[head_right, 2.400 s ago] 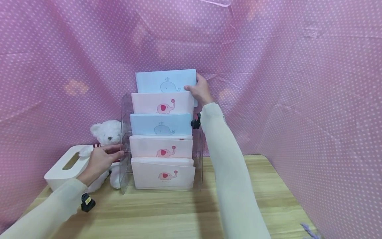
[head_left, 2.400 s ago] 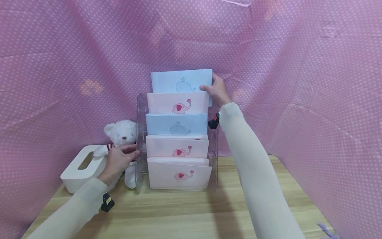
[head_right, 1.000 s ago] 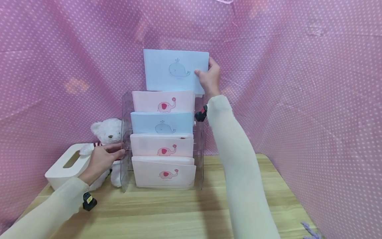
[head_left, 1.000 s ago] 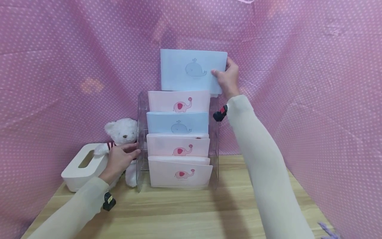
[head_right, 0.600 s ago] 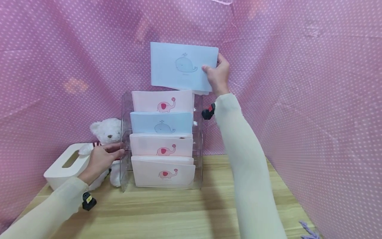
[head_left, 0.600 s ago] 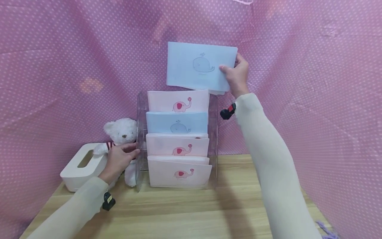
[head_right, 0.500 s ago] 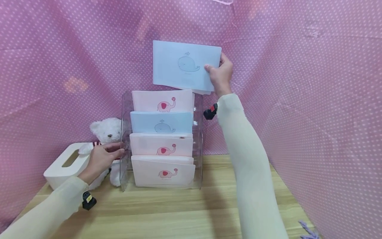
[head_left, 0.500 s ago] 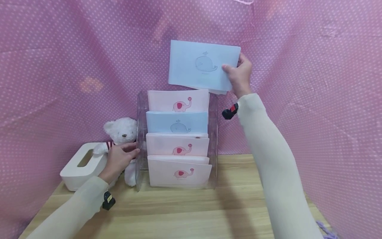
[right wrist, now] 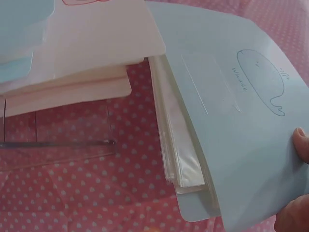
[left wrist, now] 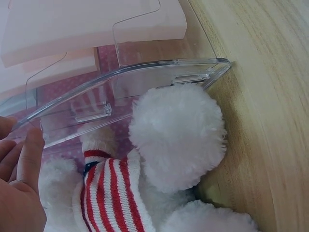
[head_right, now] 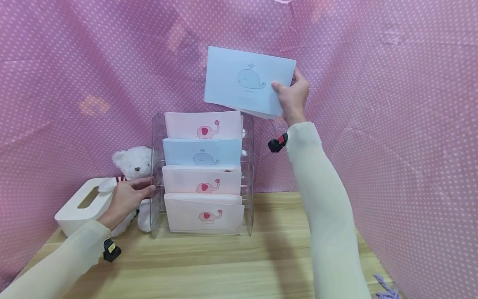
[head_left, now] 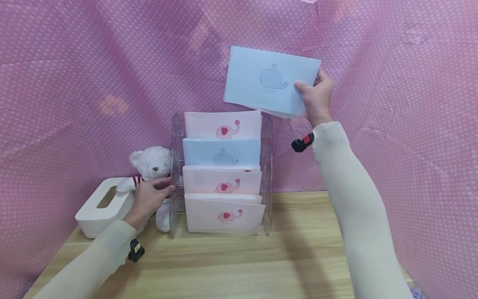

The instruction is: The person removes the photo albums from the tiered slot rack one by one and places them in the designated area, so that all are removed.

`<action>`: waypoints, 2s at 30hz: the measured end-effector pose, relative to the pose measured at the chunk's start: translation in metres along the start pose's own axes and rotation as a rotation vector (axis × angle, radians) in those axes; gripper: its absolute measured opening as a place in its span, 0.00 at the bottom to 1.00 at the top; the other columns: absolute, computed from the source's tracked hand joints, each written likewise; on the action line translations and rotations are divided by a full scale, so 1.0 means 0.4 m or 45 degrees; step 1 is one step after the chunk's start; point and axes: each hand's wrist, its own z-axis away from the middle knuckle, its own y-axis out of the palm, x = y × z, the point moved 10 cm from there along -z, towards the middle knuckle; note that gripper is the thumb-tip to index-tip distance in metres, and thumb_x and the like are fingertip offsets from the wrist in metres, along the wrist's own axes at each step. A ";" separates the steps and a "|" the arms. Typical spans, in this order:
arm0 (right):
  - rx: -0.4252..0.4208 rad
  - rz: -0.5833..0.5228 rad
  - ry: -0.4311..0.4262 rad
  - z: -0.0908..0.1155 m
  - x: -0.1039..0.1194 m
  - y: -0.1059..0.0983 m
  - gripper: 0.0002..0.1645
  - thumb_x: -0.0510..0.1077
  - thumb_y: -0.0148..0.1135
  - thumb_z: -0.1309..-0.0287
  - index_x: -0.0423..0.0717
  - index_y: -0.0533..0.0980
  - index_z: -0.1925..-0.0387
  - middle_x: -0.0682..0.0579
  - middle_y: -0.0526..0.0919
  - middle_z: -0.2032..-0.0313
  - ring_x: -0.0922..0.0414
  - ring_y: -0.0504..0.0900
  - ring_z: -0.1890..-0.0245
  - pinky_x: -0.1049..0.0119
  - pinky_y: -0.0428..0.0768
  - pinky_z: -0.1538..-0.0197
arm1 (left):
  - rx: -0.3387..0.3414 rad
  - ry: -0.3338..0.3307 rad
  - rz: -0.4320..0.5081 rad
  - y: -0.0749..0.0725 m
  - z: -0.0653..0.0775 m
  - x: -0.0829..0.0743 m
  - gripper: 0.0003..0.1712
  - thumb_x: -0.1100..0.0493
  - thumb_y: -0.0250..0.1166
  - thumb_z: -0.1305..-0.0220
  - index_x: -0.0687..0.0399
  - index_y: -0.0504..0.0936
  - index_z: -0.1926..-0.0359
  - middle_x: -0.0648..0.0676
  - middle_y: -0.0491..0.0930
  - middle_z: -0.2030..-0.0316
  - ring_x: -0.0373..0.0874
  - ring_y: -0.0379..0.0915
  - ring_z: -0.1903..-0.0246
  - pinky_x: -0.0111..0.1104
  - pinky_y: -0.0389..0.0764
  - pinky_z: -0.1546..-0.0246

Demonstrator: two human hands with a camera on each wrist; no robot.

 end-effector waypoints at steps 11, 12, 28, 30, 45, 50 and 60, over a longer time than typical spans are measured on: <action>-0.078 -0.075 0.031 0.030 -0.015 -0.080 0.37 0.31 0.68 0.41 0.59 0.73 0.34 0.49 0.80 0.36 0.49 0.81 0.37 0.42 0.77 0.33 | -0.005 -0.009 -0.013 -0.006 0.007 0.000 0.22 0.55 0.70 0.35 0.60 0.84 0.43 0.64 0.86 0.48 0.56 0.83 0.48 0.14 0.78 0.64; -0.086 -0.077 0.031 0.032 -0.015 -0.088 0.37 0.31 0.68 0.41 0.59 0.73 0.34 0.49 0.80 0.36 0.49 0.81 0.36 0.42 0.76 0.32 | -0.007 -0.003 -0.021 -0.007 0.008 -0.001 0.22 0.55 0.70 0.35 0.60 0.84 0.43 0.64 0.86 0.48 0.56 0.82 0.47 0.13 0.76 0.64; -0.200 -0.151 0.003 0.071 -0.020 -0.216 0.34 0.29 0.68 0.42 0.58 0.77 0.38 0.50 0.82 0.37 0.52 0.80 0.36 0.44 0.74 0.29 | -0.017 0.030 -0.047 -0.011 0.014 -0.007 0.21 0.56 0.70 0.35 0.60 0.85 0.44 0.64 0.86 0.49 0.56 0.83 0.47 0.11 0.71 0.63; -0.208 -0.176 -0.004 0.078 -0.021 -0.231 0.33 0.28 0.67 0.43 0.57 0.77 0.39 0.50 0.82 0.37 0.52 0.80 0.36 0.44 0.73 0.29 | -0.019 0.037 -0.032 -0.012 0.014 -0.009 0.21 0.57 0.71 0.35 0.61 0.85 0.44 0.64 0.86 0.49 0.56 0.83 0.48 0.11 0.72 0.64; -0.298 -0.204 0.043 0.150 -0.062 -0.344 0.33 0.30 0.70 0.43 0.56 0.77 0.38 0.50 0.80 0.36 0.52 0.79 0.34 0.41 0.68 0.27 | 0.008 0.024 -0.007 -0.006 0.016 -0.006 0.21 0.57 0.70 0.35 0.60 0.84 0.43 0.64 0.85 0.47 0.56 0.82 0.46 0.11 0.73 0.63; -0.331 -0.229 0.043 0.168 -0.073 -0.379 0.34 0.30 0.70 0.43 0.56 0.77 0.38 0.51 0.79 0.35 0.52 0.78 0.33 0.41 0.66 0.26 | 0.016 0.001 -0.004 -0.009 0.014 -0.002 0.22 0.57 0.69 0.34 0.60 0.84 0.42 0.64 0.85 0.47 0.56 0.82 0.46 0.11 0.74 0.64; -0.367 -0.230 0.073 0.208 -0.113 -0.444 0.35 0.32 0.70 0.43 0.58 0.75 0.36 0.54 0.77 0.33 0.53 0.74 0.30 0.40 0.64 0.24 | 0.021 0.023 -0.010 -0.008 0.014 -0.003 0.22 0.56 0.69 0.34 0.61 0.83 0.42 0.64 0.85 0.47 0.56 0.82 0.46 0.11 0.74 0.63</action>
